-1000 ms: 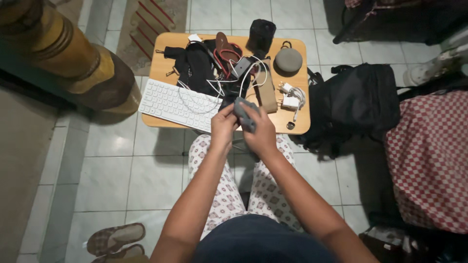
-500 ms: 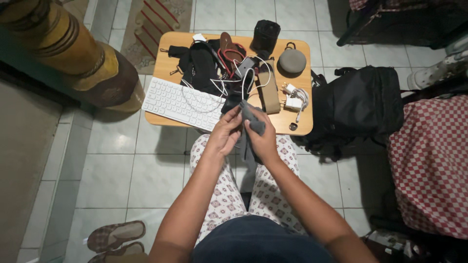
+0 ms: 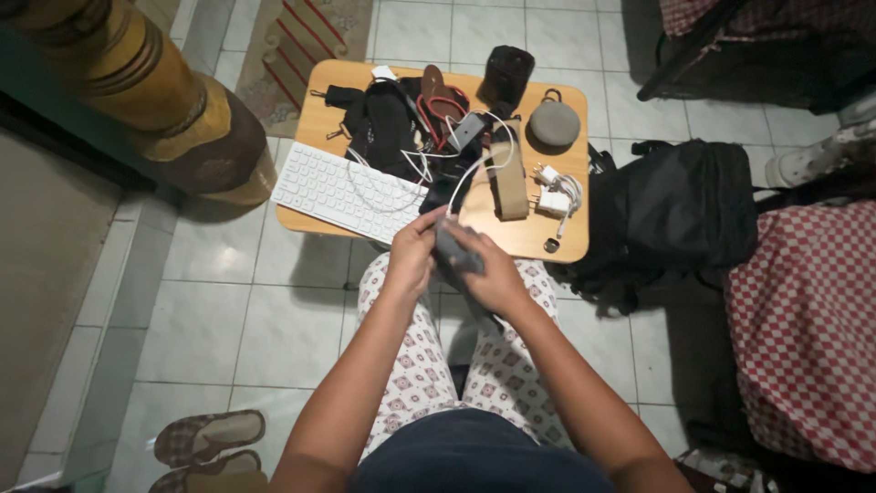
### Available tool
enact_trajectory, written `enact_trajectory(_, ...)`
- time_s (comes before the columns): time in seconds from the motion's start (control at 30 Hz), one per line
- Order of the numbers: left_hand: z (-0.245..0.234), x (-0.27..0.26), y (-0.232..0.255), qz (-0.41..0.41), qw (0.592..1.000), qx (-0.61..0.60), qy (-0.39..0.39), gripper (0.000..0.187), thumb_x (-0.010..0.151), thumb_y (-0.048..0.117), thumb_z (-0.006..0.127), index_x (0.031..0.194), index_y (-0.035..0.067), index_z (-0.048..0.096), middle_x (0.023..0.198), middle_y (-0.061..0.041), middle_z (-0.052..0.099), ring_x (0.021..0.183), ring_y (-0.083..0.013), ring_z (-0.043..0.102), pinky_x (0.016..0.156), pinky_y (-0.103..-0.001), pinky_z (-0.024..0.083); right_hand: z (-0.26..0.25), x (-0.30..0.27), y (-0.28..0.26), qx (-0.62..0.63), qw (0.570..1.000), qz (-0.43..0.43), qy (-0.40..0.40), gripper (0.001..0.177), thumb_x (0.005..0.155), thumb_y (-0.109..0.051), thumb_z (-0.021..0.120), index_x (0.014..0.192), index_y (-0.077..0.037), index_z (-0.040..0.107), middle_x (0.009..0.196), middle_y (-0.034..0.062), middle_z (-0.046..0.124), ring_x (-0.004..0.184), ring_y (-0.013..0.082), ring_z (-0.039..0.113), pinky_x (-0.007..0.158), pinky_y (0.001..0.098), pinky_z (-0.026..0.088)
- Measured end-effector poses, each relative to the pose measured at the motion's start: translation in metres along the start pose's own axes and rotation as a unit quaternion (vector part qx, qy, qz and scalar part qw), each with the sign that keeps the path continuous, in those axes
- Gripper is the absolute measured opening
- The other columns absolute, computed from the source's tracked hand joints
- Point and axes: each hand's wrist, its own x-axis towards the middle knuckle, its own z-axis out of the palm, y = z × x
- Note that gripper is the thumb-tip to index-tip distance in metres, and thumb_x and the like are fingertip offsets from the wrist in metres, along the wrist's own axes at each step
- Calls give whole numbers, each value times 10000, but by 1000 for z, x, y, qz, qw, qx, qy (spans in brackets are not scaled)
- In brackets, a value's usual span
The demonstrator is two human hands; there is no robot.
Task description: The person wipes a white keyboard with a gray cloth, then cleans a white cable by wrapping the cloth around it and rubbing along its length. The person also wipes a small white adapter and places the cleaned items on a wooden table.
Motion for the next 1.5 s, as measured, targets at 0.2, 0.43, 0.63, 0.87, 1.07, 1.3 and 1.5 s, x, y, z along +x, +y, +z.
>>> enact_trajectory(0.2, 1, 0, 6, -24, 996, -85, 30, 329, 992, 21, 563, 1319, -2, 594, 1184, -126, 711, 1044, -187, 703, 911, -298, 574, -8, 8, 28, 263, 956, 116, 61, 502, 925, -177, 707, 1399, -36, 620, 1240, 124, 721, 1100, 194, 668, 986, 326, 515)
enact_trajectory(0.43, 27, -18, 0, 49, 992, 112, 20, 330, 971, 133, 689, 1258, -30, 702, 1125, -64, 743, 984, -112, 683, 884, -246, 547, 13, 15, 11, 157, 974, 1, 162, 405, 931, -137, 751, 1292, 10, 641, 1256, 139, 698, 1150, 193, 660, 1013, 314, 499)
enact_trajectory(0.63, 26, -17, 14, 65, 988, 143, 10, 310, 976, 140, 710, 1206, -66, 732, 1069, -70, 746, 956, -118, 682, 863, -257, 544, 13, 14, 1, 134, 977, -6, 165, 362, 944, -125, 722, 1275, 0, 649, 1225, 147, 698, 1128, 212, 675, 995, 320, 517)
enact_trajectory(0.87, 25, -10, 21, -17, 999, 29, 11, 254, 1009, 174, 635, 1193, 17, 715, 1017, -35, 730, 885, -118, 673, 784, -287, 535, -15, 8, -17, 6, 993, -38, 115, 446, 900, -97, 735, 1337, -102, 645, 1273, 176, 673, 1166, 338, 670, 982, 367, 514)
enact_trajectory(1.07, 23, -8, 15, -32, 998, 31, -37, 222, 1012, 183, 606, 1147, 52, 723, 985, -15, 740, 855, -92, 666, 759, -262, 527, -31, 8, -28, -109, 993, 11, 34, 852, 675, 63, 636, 1424, -341, 604, 1269, 172, 610, 1099, 374, 658, 922, 407, 548)
enact_trajectory(1.3, 32, -37, 35, 87, 916, 392, 15, 241, 958, 126, 608, 1152, 27, 713, 934, -108, 744, 797, -200, 692, 724, -323, 533, -28, 5, -36, -160, 985, -39, 52, 814, 705, 0, 685, 1433, -355, 601, 1123, 140, 619, 995, 363, 668, 840, 427, 559)
enact_trajectory(1.5, 40, -56, 53, 256, 814, 521, -3, 160, 948, 94, 637, 1067, 6, 697, 995, -162, 700, 864, -325, 692, 771, -375, 540, -29, 16, -12, -199, 978, -39, 45, 481, 787, -124, 775, 1236, -284, 710, 1060, 78, 680, 955, 322, 684, 825, 427, 562)
